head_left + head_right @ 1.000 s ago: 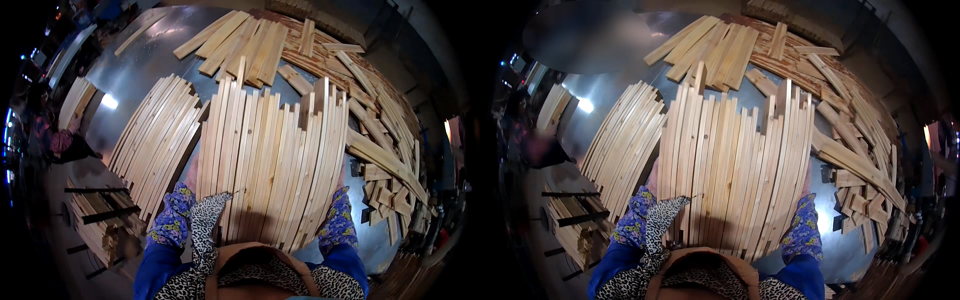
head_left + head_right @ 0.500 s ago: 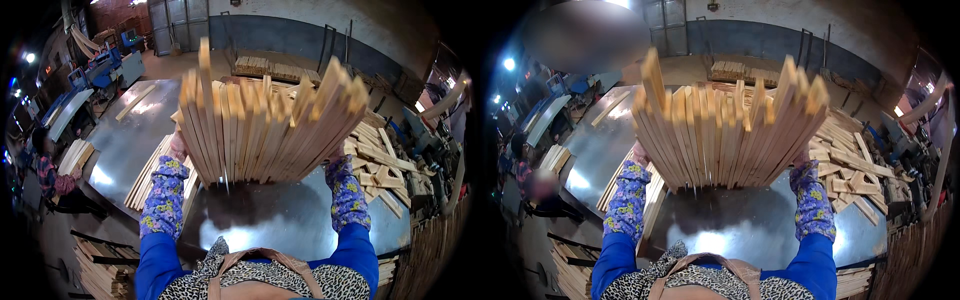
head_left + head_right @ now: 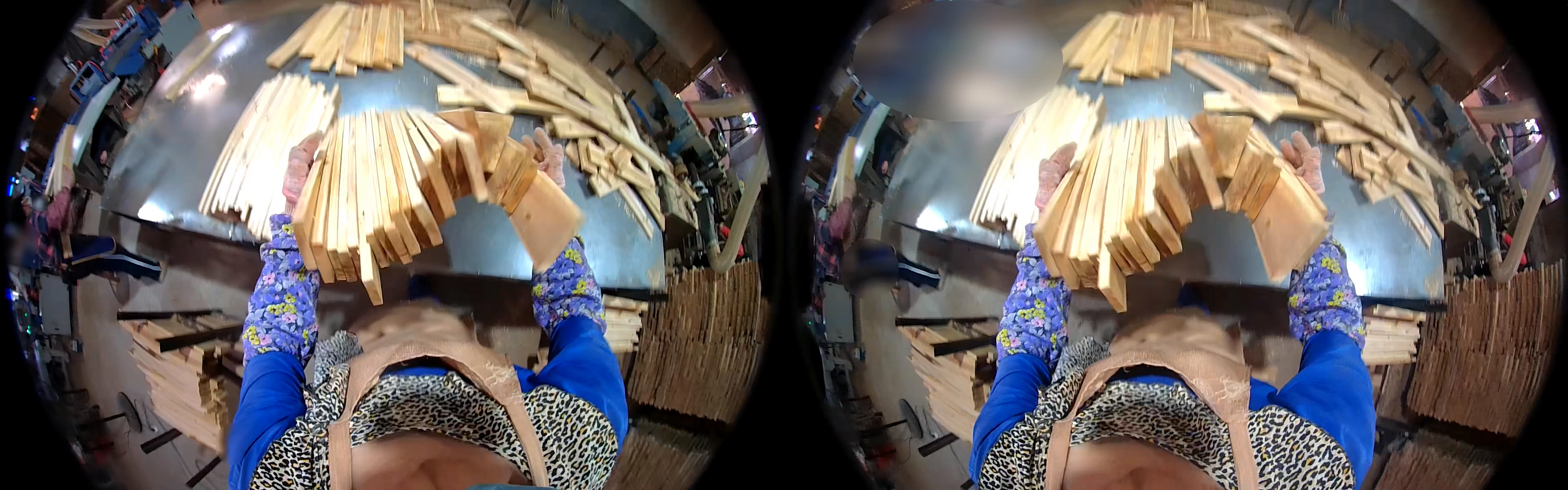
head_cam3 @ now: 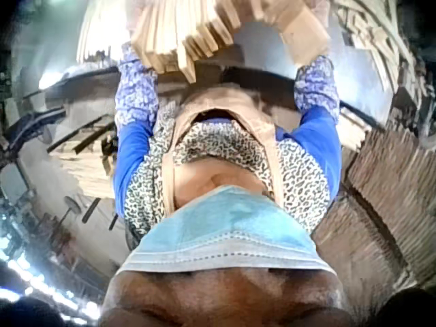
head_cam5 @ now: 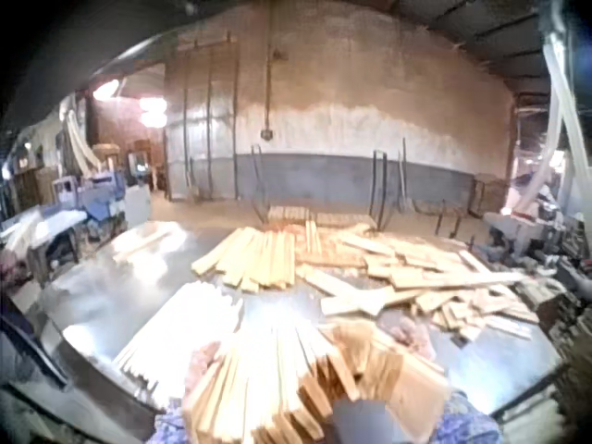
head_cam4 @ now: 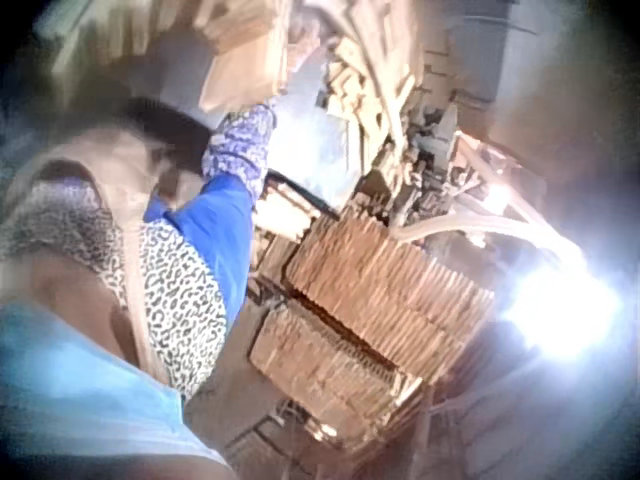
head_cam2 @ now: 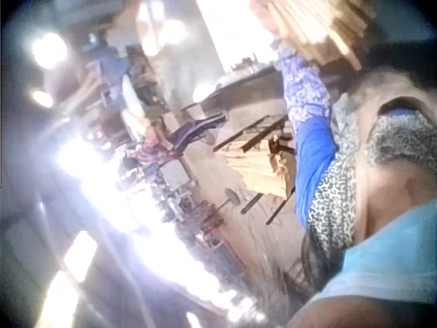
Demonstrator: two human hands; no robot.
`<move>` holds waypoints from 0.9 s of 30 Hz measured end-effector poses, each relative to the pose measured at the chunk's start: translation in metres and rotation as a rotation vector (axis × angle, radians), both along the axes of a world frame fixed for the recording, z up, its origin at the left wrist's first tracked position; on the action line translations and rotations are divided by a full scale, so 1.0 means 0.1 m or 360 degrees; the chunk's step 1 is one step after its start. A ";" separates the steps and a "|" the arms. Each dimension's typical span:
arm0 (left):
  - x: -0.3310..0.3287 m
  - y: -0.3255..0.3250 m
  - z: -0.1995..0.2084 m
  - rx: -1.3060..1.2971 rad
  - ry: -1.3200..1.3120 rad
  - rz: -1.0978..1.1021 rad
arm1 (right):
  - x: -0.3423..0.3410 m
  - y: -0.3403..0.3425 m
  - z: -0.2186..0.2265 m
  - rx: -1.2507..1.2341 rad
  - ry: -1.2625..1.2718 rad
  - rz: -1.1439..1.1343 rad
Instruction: The person sorts wooden planks on a metal table, picking them up from a pile and arranging them into a neat stack. The person handles the planks by hand, aligning them and occasionally adjusting the stack to maintain order.
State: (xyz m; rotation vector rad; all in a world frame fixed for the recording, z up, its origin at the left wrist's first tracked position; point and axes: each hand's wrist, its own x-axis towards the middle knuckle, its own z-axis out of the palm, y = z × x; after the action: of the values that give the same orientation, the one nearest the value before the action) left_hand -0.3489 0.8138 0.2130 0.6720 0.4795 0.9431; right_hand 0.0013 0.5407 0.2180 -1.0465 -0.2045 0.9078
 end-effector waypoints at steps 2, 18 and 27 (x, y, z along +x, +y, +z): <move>-0.38 0.02 -0.65 -0.0048 0.0095 -0.0315 | -0.46 -0.18 -0.30 -0.0248 0.0233 0.0035; -0.53 -0.07 -1.84 0.0003 0.0860 -0.0611 | -0.54 -0.82 -1.24 -0.0669 -0.0220 0.0126; -0.42 0.64 -1.41 -0.0011 0.0942 -0.0601 | -0.36 0.19 -0.98 -0.0645 -0.0165 0.0173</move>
State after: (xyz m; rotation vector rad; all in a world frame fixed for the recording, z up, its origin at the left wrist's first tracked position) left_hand -0.3905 0.8778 0.0716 0.9989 0.8408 0.3734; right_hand -0.0346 0.5600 0.1197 -1.4712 -0.1683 1.0180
